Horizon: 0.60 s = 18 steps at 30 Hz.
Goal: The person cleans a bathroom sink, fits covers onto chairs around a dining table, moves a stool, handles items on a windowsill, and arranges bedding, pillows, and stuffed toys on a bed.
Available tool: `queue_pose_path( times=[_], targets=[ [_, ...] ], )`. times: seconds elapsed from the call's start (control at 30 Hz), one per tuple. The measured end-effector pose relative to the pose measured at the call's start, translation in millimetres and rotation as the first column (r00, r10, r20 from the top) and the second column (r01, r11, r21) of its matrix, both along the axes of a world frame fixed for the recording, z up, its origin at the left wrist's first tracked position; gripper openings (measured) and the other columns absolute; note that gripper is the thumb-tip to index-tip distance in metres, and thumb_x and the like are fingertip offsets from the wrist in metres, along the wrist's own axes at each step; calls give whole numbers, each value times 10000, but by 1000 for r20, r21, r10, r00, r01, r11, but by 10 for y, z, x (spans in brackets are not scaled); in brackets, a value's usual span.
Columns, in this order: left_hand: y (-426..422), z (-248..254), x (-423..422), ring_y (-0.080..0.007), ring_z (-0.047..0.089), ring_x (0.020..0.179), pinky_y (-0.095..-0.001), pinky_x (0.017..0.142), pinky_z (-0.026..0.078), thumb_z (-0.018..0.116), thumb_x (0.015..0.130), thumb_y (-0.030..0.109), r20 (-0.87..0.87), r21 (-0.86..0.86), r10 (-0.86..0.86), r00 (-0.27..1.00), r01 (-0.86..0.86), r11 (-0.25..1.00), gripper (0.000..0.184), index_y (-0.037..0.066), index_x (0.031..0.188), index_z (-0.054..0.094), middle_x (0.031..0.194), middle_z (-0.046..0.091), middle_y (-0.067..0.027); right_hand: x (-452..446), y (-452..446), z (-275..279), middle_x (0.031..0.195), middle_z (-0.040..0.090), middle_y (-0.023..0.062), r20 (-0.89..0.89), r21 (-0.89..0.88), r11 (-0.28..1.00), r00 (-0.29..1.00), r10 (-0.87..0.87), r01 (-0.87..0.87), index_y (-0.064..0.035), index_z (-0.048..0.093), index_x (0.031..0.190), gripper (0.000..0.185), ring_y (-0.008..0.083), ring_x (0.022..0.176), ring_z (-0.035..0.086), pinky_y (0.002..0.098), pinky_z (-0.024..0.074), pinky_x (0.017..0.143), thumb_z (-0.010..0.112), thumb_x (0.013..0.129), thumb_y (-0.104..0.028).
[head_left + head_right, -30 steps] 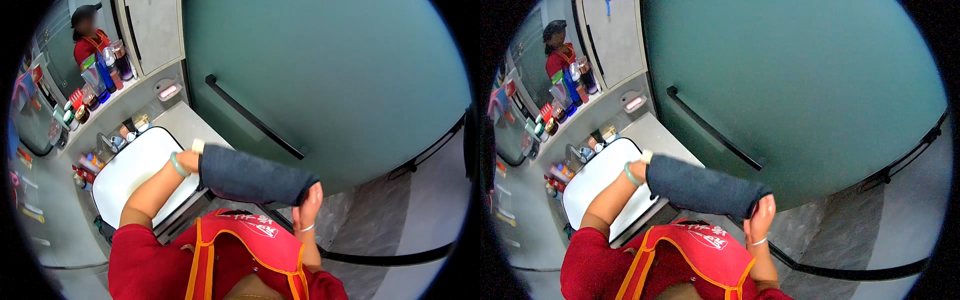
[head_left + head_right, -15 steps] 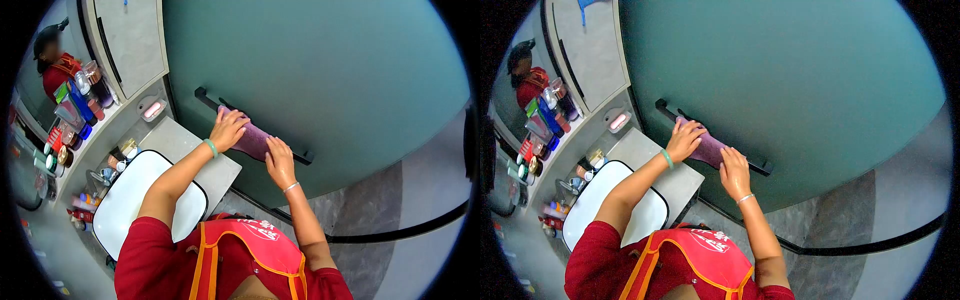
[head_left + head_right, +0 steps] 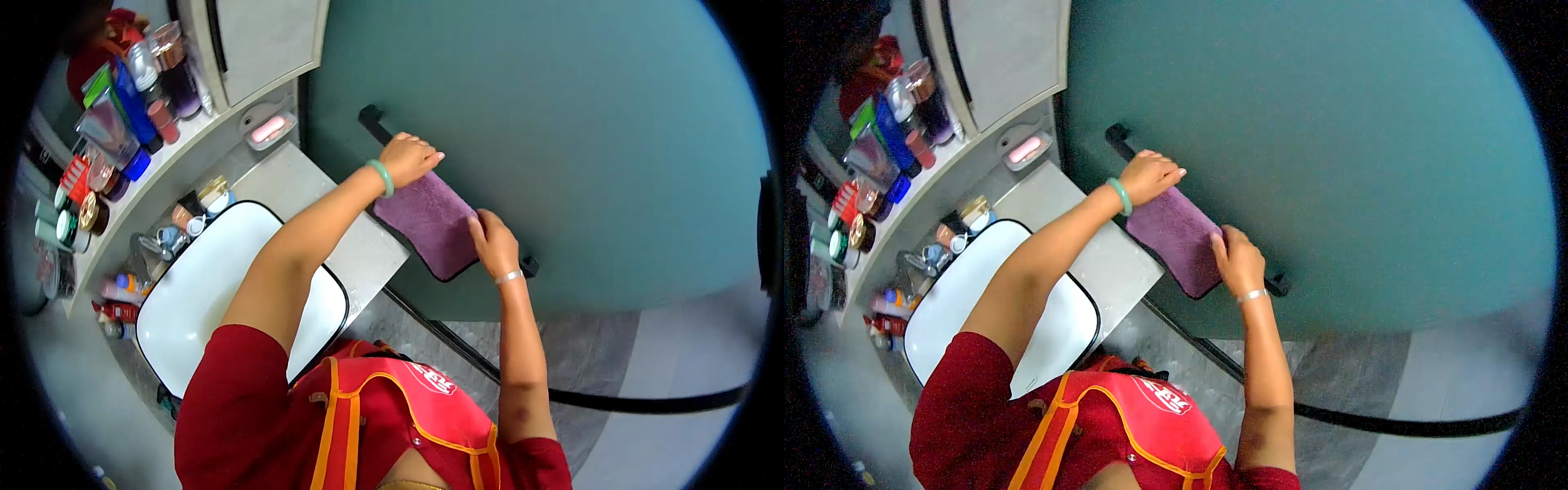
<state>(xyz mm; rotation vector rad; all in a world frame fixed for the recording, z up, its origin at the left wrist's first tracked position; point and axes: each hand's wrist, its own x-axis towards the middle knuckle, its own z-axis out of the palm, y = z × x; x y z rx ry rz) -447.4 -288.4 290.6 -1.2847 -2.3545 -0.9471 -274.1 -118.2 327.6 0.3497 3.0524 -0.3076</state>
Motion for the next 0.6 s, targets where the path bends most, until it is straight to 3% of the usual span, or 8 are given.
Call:
queue_pose_path(
  times=[0.07, 0.2, 0.27, 0.33, 0.4, 0.5, 0.57, 0.6],
  targets=[
    [-108, -101, 214, -281, 522, 893, -425, 887, 346, 495, 797, 171, -78, 261, 163, 984, -137, 955, 160, 44, 808, 592, 863, 577, -103, 91, -25, -41, 991, 567, 186, -622, 70, 971, 750, 222, -229, -36, 525, 1042, 338, 328, 901, 548, 420, 428, 746, 490, 828, -295],
    [0, -355, 428, -258, 435, 1079, -442, 960, 280, 500, 782, 205, -190, 304, 231, 954, -167, 938, 222, 53, 919, 588, 1000, 549, -104, -12, -138, -164, 992, 548, 164, -358, 330, 912, 862, 360, -244, -45, 423, 1174, 467, 320, 851, 542, 417, 429, 711, 559, 776, -249],
    [21, -295, 314, -249, 474, 947, -428, 936, 292, 514, 771, 252, -207, 89, 138, 969, -122, 988, 217, 64, 836, 599, 859, 550, -94, -85, -193, -154, 888, 547, 158, -277, 274, 949, 932, 233, -156, -66, 431, 1145, 435, 342, 757, 554, 422, 448, 629, 550, 779, -270],
    [122, -259, 269, -234, 506, 810, -413, 938, 284, 503, 777, 295, -169, 135, 259, 951, -238, 962, 257, 78, 693, 614, 766, 551, -89, -141, -25, -330, 983, 560, 145, -360, 266, 951, 898, 252, -160, -96, 476, 1106, 373, 333, 809, 570, 425, 457, 619, 478, 825, -342],
    [228, -285, 334, -240, 515, 802, -405, 952, 270, 491, 783, 317, -103, 203, 229, 968, -205, 958, 292, 80, 681, 627, 772, 566, -89, -1, 19, -303, 894, 596, 158, -315, 291, 951, 927, 203, -109, -83, 494, 1075, 381, 363, 710, 579, 440, 453, 593, 444, 845, -383],
    [195, -213, 490, -266, 495, 939, -415, 992, 223, 468, 802, 327, -73, 93, 326, 942, -319, 943, 318, 59, 770, 636, 875, 572, -113, 0, -25, -248, 835, 603, 166, -283, 314, 942, 936, 211, -117, -85, 497, 1061, 395, 374, 701, 575, 451, 446, 577, 427, 849, -410],
    [206, -262, 647, -295, 372, 1149, -426, 1026, 161, 448, 820, 343, -87, 231, 439, 894, -410, 882, 359, 40, 941, 598, 1086, 517, -149, 0, -7, -236, 868, 602, 169, -256, 314, 939, 940, 225, -139, -94, 500, 1067, 401, 376, 725, 574, 456, 441, 583, 417, 849, -420],
    [208, -330, 834, -290, 192, 1272, -441, 1044, 107, 427, 838, 342, 36, 256, 424, 905, -419, 871, 430, 47, 1147, 472, 1287, 348, -168, 9, 28, -254, 868, 602, 169, -256, 309, 937, 934, 248, -164, -94, 500, 1067, 401, 376, 725, 574, 456, 441, 583, 417, 849, -420]
  ],
)
